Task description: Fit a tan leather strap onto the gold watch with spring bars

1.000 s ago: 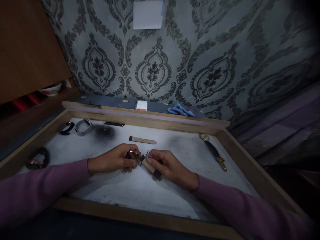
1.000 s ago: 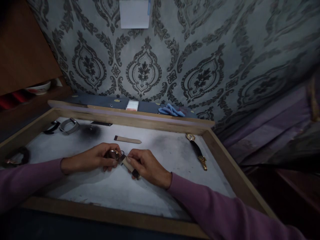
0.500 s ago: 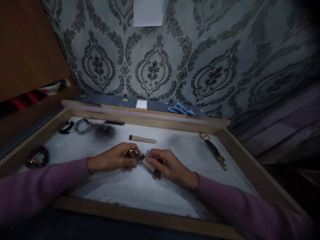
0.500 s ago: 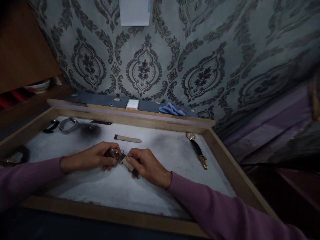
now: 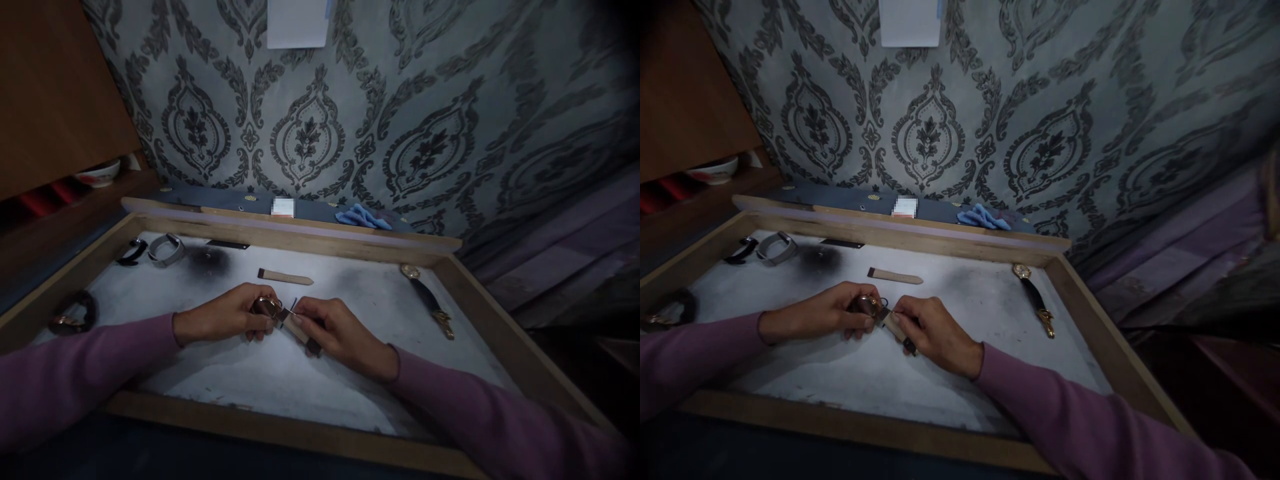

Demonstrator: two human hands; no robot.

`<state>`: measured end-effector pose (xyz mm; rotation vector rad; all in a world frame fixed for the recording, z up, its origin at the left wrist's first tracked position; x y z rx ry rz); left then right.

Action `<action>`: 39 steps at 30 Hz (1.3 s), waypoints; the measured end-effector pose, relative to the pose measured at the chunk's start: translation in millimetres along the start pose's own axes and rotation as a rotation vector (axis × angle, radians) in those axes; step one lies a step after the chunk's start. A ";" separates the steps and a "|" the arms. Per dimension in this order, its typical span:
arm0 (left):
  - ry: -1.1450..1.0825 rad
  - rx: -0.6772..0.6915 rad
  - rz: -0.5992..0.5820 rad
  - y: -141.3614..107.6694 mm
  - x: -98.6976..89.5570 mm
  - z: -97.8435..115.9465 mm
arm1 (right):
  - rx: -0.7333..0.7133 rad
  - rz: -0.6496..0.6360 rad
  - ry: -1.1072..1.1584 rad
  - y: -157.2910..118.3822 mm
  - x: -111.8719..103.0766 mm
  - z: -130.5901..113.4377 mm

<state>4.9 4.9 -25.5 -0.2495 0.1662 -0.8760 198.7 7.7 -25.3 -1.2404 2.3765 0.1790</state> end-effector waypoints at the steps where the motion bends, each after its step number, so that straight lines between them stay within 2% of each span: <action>1: -0.002 0.002 0.000 0.0 -0.1 0.0 | -0.002 -0.001 -0.014 0.1 -0.1 -0.3; 24: 0.018 -0.008 -0.007 -1.0 1.3 5.3 | 0.005 -0.005 -0.090 0.1 1.0 -3.9; 39: 0.039 0.009 -0.005 0.0 2.4 4.3 | -0.030 0.017 -0.259 0.0 1.1 -4.9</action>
Point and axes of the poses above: each hand's wrist, its own y-axis towards the middle knuckle, its own x-axis out of the palm, z = x × y, the point moved 2 cm from there along y, towards the middle knuckle, and after that the axes turned 12 degrees about -z, right-handed, at the moved point
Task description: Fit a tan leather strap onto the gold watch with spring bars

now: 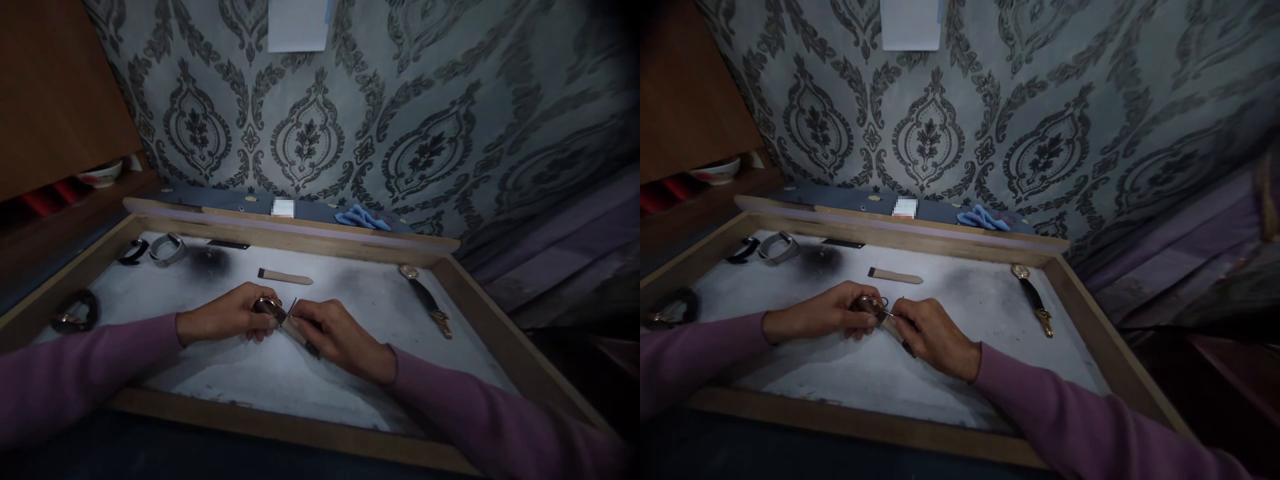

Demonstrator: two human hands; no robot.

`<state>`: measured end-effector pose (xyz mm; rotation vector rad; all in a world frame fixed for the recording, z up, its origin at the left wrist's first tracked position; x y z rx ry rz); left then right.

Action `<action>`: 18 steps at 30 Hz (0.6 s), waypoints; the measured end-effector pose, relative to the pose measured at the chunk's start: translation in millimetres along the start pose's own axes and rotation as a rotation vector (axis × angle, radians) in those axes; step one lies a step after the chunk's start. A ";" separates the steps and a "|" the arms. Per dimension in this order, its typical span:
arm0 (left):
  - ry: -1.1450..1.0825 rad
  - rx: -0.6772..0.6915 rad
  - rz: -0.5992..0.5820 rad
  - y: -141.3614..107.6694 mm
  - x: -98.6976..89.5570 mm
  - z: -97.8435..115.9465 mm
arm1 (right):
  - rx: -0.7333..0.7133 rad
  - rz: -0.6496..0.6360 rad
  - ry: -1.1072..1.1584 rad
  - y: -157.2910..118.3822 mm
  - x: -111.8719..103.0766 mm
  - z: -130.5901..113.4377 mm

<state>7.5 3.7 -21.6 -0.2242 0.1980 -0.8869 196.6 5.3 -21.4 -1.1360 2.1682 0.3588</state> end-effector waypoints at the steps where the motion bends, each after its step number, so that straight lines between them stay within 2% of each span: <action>1: -0.003 0.005 -0.002 0.2 0.0 -0.3 | -0.001 0.001 -0.007 0.2 -0.2 -0.6; 18: -0.016 -0.030 0.042 1.8 2.9 6.2 | -0.028 0.021 -0.020 -0.3 0.6 -5.2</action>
Point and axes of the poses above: each hand's wrist, its own y-axis towards the middle knuckle, its own x-axis out of the palm, z = x × y, the point moved 2 cm from there along y, towards the middle knuckle, and after that the axes turned 12 degrees about -z, right-handed, at the moved point
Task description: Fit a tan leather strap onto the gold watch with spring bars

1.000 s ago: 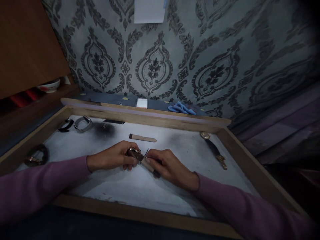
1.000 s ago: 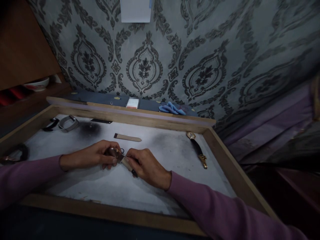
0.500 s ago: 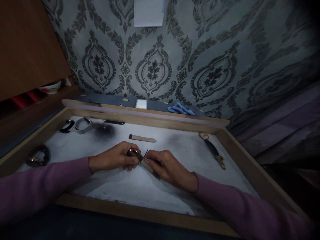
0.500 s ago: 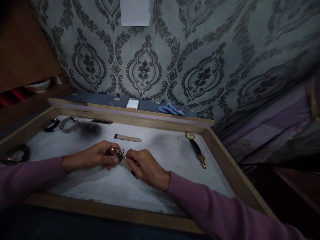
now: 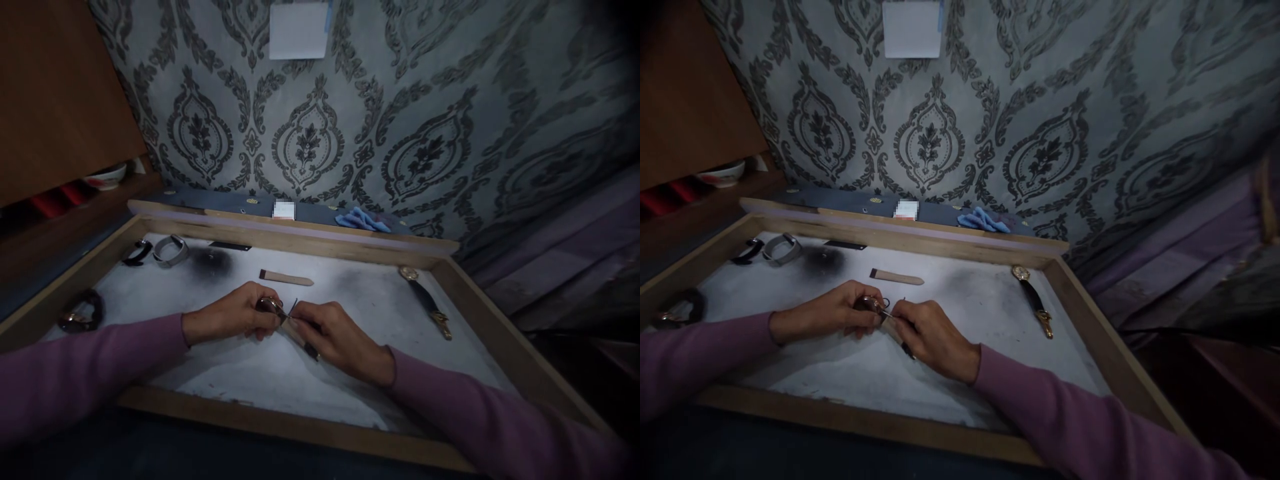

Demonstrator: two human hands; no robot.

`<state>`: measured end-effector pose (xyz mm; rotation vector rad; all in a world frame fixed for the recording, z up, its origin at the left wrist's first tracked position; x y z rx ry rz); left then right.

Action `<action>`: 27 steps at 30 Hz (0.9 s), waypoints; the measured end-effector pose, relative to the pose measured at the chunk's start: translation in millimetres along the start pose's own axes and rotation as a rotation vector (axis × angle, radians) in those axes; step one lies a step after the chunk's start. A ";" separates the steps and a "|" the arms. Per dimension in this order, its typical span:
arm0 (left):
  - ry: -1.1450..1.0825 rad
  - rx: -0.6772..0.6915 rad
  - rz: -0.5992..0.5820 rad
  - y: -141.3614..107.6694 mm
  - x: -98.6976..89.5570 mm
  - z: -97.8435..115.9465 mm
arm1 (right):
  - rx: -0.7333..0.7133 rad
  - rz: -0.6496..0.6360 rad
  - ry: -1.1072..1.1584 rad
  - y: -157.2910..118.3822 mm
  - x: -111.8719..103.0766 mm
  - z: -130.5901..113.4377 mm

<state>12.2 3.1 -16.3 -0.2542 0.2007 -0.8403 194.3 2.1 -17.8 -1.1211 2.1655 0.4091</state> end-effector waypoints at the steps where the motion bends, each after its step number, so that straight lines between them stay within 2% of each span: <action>1: 0.002 -0.003 0.001 0.0 -0.4 -0.4 | 0.003 0.004 0.002 0.0 0.1 0.3; 7: -0.020 0.009 0.002 0.3 -2.0 -1.8 | 0.032 0.009 0.086 0.1 -2.3 -2.2; 15: -0.010 -0.013 -0.011 0.3 -2.1 1.0 | 0.076 -0.040 0.394 1.8 0.1 1.4; 27: -0.014 -0.033 -0.024 1.3 -4.1 -1.0 | 0.110 -0.080 0.548 3.0 3.6 7.1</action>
Point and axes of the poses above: each hand's wrist, its own y-axis towards the middle knuckle, its own x-axis out of the palm, z = x × y, the point moved 2 cm from there along y, towards the middle knuckle, and after that the axes turned 12 degrees about -z, right-handed, at the moved point
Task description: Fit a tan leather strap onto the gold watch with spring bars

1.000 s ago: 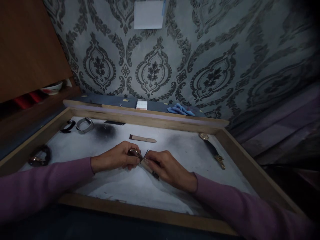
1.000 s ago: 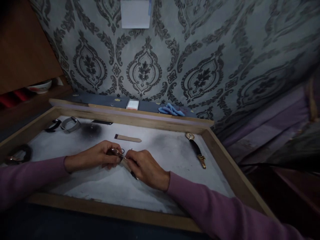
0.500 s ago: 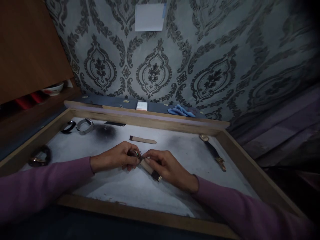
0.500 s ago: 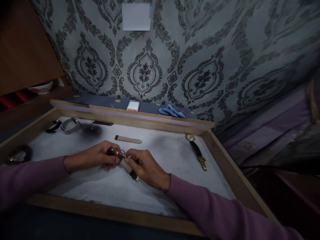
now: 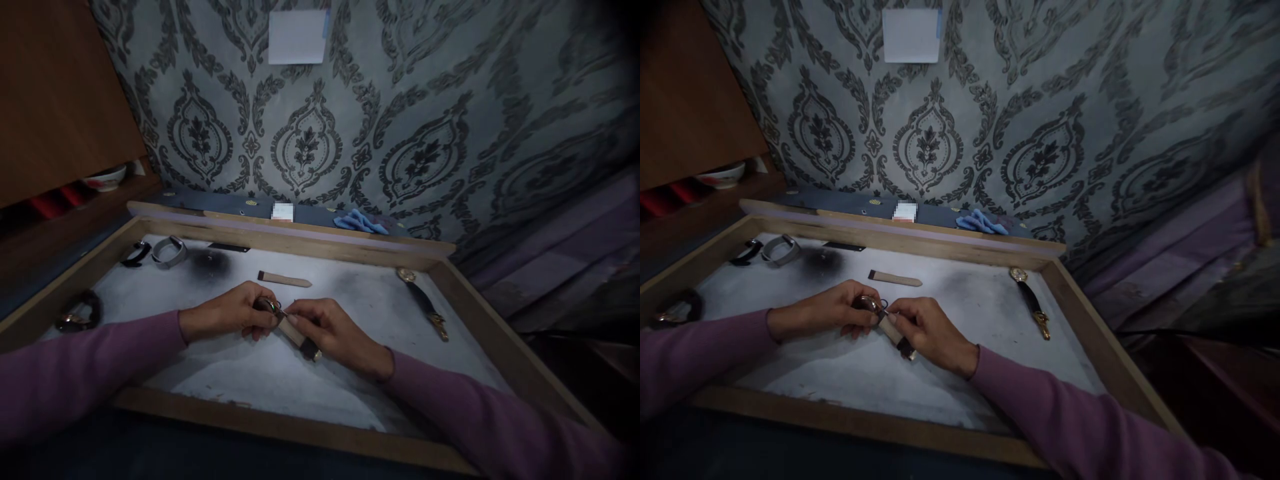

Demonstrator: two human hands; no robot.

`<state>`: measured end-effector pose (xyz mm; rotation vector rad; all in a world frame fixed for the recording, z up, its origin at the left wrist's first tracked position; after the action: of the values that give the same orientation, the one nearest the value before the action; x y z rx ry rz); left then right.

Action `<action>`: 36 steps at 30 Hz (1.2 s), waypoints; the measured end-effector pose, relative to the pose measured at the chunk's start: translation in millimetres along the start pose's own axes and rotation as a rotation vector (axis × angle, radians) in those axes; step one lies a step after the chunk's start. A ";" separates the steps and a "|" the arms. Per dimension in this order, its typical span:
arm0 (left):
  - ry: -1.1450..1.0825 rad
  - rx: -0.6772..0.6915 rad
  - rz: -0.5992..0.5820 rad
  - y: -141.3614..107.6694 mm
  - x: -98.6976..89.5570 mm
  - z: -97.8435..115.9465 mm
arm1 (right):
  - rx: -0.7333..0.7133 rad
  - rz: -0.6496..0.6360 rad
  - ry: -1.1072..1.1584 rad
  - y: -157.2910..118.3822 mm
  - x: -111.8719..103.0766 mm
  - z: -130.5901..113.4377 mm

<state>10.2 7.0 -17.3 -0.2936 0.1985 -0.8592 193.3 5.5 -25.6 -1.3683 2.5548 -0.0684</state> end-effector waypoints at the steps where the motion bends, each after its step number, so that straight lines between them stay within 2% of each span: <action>1: -0.003 -0.003 0.001 0.1 0.1 0.4 | -0.005 0.001 -0.008 -0.1 -0.2 -0.3; 6: -0.016 -0.015 0.012 0.7 0.5 1.9 | -0.044 0.010 -0.055 0.3 -1.2 -1.8; 14: -0.021 -0.017 0.020 2.0 -0.6 -0.6 | -0.001 -0.008 0.060 4.6 -1.1 4.2; 27: -0.109 0.009 0.002 9.5 -5.5 -3.8 | 0.011 0.175 0.249 4.0 1.3 8.1; 36: -0.142 0.017 -0.018 8.4 -7.0 -4.2 | 0.057 0.198 0.261 5.8 1.5 5.6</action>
<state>10.5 16.8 -23.7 -0.3398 0.0567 -0.8544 189.0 7.9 -32.2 -1.1455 2.8638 -0.3007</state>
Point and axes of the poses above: each hand's wrist, its own y-axis towards the middle knuckle, its own x-axis out of the palm, z = x × y, the point moved 2 cm from there along y, towards the middle knuckle, and after that the axes turned 12 degrees about -z, right-handed, at the moved point
